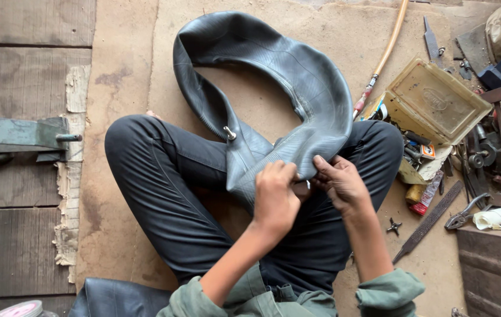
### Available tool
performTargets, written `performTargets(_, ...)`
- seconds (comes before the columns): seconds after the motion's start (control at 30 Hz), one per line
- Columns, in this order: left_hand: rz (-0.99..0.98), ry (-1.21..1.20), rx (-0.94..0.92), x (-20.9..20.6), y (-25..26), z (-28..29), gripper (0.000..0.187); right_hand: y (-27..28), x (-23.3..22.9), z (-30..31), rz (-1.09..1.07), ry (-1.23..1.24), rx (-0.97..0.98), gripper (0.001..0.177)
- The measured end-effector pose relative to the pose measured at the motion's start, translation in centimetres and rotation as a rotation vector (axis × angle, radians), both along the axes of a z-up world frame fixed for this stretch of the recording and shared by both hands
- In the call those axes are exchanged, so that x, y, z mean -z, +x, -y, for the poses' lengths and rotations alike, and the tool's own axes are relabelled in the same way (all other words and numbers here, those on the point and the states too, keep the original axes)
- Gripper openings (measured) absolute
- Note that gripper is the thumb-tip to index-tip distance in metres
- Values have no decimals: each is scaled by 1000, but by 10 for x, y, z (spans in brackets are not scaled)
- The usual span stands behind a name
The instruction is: The person sits on the floor and uses a metal file to smooth the surface of a large, black rubber sheet. They hold the rubber with one hand and repeatedly rub the file across the material to flatten ridges and texture.
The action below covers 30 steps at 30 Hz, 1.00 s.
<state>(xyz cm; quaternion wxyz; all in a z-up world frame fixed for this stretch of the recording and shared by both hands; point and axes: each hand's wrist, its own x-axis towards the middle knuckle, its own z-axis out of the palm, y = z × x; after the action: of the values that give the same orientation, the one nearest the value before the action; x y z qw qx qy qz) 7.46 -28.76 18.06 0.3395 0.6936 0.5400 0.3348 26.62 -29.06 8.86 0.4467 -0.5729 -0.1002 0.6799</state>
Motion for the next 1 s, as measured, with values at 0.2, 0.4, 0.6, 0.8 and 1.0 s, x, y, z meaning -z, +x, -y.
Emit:
performTargets(0.2, 151, -204, 87, -44, -43, -17, 24, -38, -31, 11, 86, 104, 190, 24)
performTargets(0.4, 80, -18, 214, -47, -63, -34, 37, -66, -55, 3, 223, 217, 228, 23)
performTargets(0.6, 32, -158, 18, -5, -47, -27, 17, -69, -53, 2, 293, 287, 186, 25)
performTargets(0.8, 91, -211, -13, 37, -39, -34, 18, -69, -44, 10, 296, 130, -6, 22)
performTargets(1.0, 661, -785, 37, 65, -55, -47, 20, -54, -17, 12, 21, 96, 35, 21)
